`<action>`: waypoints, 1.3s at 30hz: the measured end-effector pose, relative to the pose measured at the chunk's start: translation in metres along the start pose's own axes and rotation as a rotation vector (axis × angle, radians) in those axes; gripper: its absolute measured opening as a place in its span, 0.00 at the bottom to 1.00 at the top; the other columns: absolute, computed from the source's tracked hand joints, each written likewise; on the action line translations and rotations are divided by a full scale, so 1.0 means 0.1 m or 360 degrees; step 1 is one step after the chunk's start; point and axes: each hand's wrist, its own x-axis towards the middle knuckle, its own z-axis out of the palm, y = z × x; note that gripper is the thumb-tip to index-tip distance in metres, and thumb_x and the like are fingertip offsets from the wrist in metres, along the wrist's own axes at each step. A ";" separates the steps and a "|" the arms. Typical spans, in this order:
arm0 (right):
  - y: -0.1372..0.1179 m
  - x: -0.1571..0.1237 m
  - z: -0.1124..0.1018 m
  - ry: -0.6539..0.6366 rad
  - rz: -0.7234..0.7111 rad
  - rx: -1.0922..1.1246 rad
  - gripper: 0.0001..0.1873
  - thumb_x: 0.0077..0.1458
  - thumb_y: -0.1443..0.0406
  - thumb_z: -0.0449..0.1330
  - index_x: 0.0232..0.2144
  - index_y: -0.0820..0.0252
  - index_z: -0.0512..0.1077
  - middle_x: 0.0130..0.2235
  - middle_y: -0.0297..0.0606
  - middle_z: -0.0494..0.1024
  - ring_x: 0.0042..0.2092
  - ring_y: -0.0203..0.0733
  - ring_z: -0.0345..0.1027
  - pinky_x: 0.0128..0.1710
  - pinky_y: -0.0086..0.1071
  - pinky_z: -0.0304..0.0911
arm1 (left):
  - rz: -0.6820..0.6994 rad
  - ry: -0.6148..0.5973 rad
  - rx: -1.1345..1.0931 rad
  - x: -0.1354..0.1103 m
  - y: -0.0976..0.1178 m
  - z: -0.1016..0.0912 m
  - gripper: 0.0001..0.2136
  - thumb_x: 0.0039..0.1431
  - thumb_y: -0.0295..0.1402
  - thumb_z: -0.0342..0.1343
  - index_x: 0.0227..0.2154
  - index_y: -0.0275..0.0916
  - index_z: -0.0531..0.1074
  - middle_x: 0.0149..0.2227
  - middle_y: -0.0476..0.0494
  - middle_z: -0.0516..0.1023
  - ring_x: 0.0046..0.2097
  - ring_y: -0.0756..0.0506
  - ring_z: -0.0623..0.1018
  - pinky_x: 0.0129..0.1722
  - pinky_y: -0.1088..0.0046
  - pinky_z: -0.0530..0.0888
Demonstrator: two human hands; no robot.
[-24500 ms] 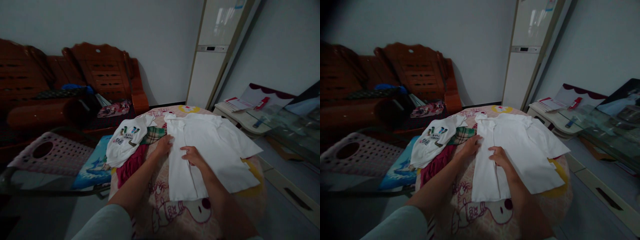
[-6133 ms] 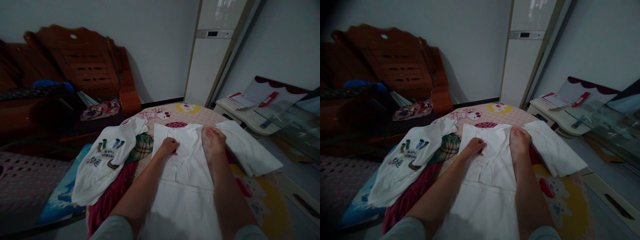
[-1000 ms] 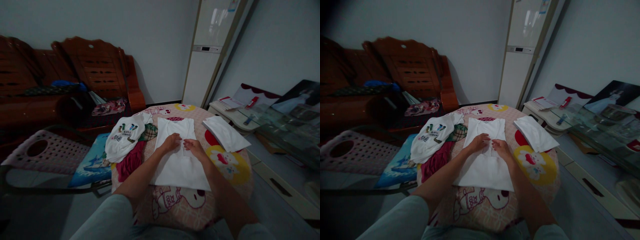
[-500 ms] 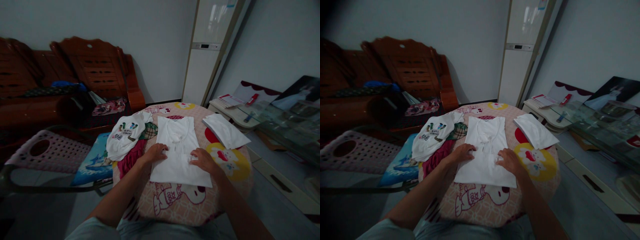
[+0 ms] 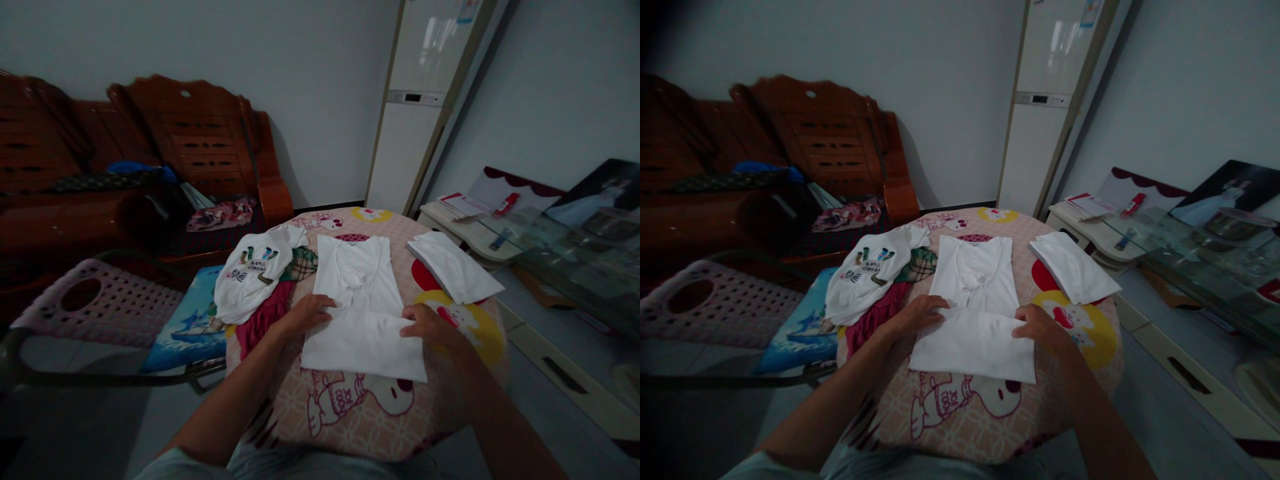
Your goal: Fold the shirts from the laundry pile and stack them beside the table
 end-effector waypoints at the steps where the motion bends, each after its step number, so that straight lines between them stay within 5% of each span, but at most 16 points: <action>1: 0.01 -0.03 -0.04 -0.0059 -0.0014 0.0079 0.07 0.39 0.61 0.65 0.21 0.57 0.73 0.25 0.33 0.74 0.29 0.41 0.67 0.29 0.30 0.59 | 0.0006 0.0015 -0.0027 -0.02 0.01 -0.03 0.13 0.53 0.27 0.57 0.42 0.39 0.77 0.44 0.44 0.81 0.45 0.45 0.79 0.47 0.73 0.71; 3: 0.00 -0.07 -0.14 -0.0120 -0.0029 0.0199 0.09 0.42 0.59 0.64 0.23 0.58 0.74 0.27 0.33 0.75 0.30 0.41 0.68 0.30 0.30 0.60 | 0.0018 0.0047 -0.0074 -0.06 0.05 -0.11 0.12 0.54 0.27 0.57 0.42 0.40 0.77 0.43 0.45 0.81 0.44 0.46 0.79 0.46 0.74 0.72; 9: -0.23 0.02 -0.48 0.0146 -0.0105 0.0198 0.13 0.47 0.57 0.62 0.32 0.59 0.78 0.33 0.36 0.79 0.35 0.44 0.71 0.35 0.31 0.64 | 0.0079 0.0249 -0.0106 0.01 0.13 -0.47 0.11 0.57 0.29 0.55 0.41 0.41 0.77 0.41 0.47 0.80 0.41 0.47 0.78 0.44 0.74 0.72; 15: -0.36 0.63 -0.62 0.0489 -0.0243 -0.0172 0.12 0.50 0.63 0.60 0.36 0.59 0.79 0.37 0.39 0.82 0.39 0.47 0.74 0.42 0.35 0.66 | 0.0002 0.0489 0.0143 0.48 -0.03 -0.73 0.12 0.55 0.28 0.56 0.42 0.39 0.78 0.43 0.44 0.80 0.45 0.44 0.78 0.49 0.70 0.72; 22: -0.27 1.34 -0.38 0.0518 0.0033 -0.0670 0.14 0.52 0.70 0.58 0.40 0.57 0.80 0.41 0.42 0.82 0.44 0.47 0.74 0.46 0.35 0.65 | -0.0237 0.0428 0.0467 1.04 -0.39 -0.63 0.15 0.55 0.25 0.54 0.45 0.38 0.77 0.47 0.41 0.80 0.50 0.42 0.78 0.53 0.69 0.71; 33: -0.24 1.68 -0.54 0.0605 0.0142 -0.0789 0.15 0.53 0.68 0.58 0.43 0.58 0.79 0.46 0.43 0.81 0.49 0.50 0.72 0.49 0.38 0.65 | -0.0247 0.0449 0.0498 1.41 -0.48 -0.84 0.16 0.55 0.27 0.54 0.46 0.39 0.77 0.46 0.42 0.81 0.50 0.42 0.77 0.52 0.70 0.71; 39: -0.10 1.92 -0.27 0.0539 0.0190 -0.0892 0.17 0.55 0.70 0.55 0.44 0.59 0.78 0.44 0.46 0.81 0.48 0.51 0.73 0.48 0.38 0.65 | -0.0431 0.0401 0.0604 1.59 -0.60 -0.68 0.17 0.56 0.26 0.54 0.48 0.39 0.76 0.47 0.40 0.79 0.51 0.41 0.77 0.51 0.69 0.72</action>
